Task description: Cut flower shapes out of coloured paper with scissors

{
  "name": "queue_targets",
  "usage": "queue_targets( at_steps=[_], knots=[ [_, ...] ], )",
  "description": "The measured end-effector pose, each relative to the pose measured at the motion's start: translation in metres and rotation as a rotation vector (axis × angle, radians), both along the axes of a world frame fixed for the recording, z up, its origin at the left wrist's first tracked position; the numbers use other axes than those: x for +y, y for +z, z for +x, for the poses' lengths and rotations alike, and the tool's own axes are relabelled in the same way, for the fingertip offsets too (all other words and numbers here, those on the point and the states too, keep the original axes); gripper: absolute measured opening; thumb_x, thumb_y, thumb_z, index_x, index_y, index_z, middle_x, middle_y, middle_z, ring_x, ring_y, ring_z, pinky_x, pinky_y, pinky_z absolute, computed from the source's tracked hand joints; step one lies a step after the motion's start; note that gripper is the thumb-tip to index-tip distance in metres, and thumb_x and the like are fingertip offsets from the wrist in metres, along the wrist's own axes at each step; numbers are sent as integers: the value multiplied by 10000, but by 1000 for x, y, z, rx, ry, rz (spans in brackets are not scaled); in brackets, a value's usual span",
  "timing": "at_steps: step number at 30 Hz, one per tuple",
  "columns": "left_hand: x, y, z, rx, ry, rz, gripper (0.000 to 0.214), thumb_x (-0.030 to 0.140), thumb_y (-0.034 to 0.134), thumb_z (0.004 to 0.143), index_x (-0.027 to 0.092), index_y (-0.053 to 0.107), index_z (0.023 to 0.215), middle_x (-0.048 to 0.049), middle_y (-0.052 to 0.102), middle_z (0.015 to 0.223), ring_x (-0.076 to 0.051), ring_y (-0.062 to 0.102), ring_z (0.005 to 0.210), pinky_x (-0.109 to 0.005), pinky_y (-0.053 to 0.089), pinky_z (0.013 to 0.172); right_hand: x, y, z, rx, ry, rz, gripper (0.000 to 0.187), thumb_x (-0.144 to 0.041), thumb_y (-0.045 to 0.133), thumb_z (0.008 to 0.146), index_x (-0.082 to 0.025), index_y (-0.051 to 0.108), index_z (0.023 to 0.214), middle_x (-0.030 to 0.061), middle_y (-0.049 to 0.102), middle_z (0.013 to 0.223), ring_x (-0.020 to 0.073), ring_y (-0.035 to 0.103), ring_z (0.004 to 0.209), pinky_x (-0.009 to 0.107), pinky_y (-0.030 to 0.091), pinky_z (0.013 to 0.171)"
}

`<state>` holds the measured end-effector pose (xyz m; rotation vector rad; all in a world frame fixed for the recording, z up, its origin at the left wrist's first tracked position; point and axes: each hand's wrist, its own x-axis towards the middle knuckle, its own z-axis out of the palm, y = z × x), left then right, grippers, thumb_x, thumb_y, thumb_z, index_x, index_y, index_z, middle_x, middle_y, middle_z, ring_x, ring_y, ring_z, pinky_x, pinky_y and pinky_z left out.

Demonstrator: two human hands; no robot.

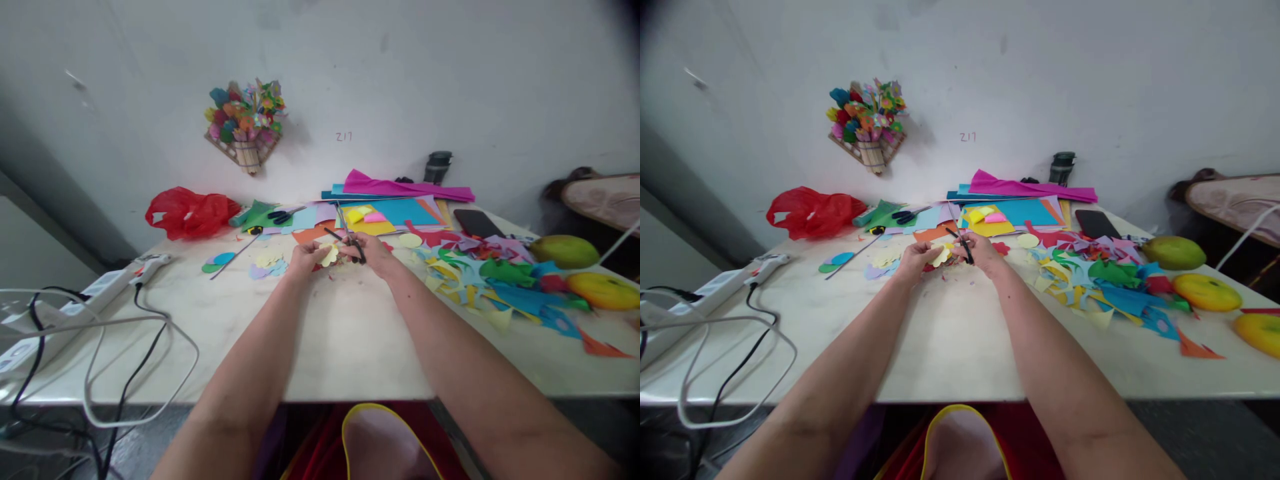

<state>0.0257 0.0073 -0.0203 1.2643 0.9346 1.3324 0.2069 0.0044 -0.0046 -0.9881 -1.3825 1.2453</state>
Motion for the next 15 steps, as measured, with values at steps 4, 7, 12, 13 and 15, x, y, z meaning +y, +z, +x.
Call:
queue_targets(
  at_steps=[4, 7, 12, 13, 15],
  knots=[
    [-3, 1, 3, 43, -43, 25, 417, 445, 880, 486, 145, 618, 607, -30, 656, 568, -134, 586, 511, -248, 438, 497, 0, 0, -2, 14, 7, 7, 371, -234, 830, 537, -174, 598, 821, -53, 571, 550, 102, 535, 492, 206, 363, 463],
    [-5, 2, 4, 67, -48, 37, 399, 432, 877, 500, 138, 633, 618, -37, 666, 579, -133, 590, 516, -248, 446, 506, -1, 1, -4, 4, 29, -6, 371, -199, 813, 523, -177, 585, 814, -61, 571, 549, 104, 541, 500, 222, 410, 501],
    [-8, 4, 5, 66, -67, 4, 405, 414, 887, 485, 133, 631, 626, -32, 652, 572, -122, 571, 496, -242, 440, 479, -3, 3, -6, -2, 32, 5, 365, -175, 781, 531, -178, 572, 830, -73, 549, 524, 104, 530, 501, 232, 415, 517],
    [-8, 4, 5, 59, -88, -15, 414, 408, 894, 472, 133, 624, 623, -37, 654, 576, -129, 573, 495, -247, 442, 470, -3, 3, -6, 3, 27, 12, 364, -191, 783, 538, -180, 569, 832, -77, 542, 521, 101, 520, 494, 234, 413, 515],
    [-7, 3, 5, 39, -116, -46, 423, 393, 903, 454, 137, 605, 611, -42, 653, 575, -135, 574, 489, -252, 443, 457, -3, 4, -7, 11, 18, 24, 373, -226, 797, 542, -183, 564, 830, -80, 537, 524, 97, 510, 484, 238, 412, 513]
  ],
)
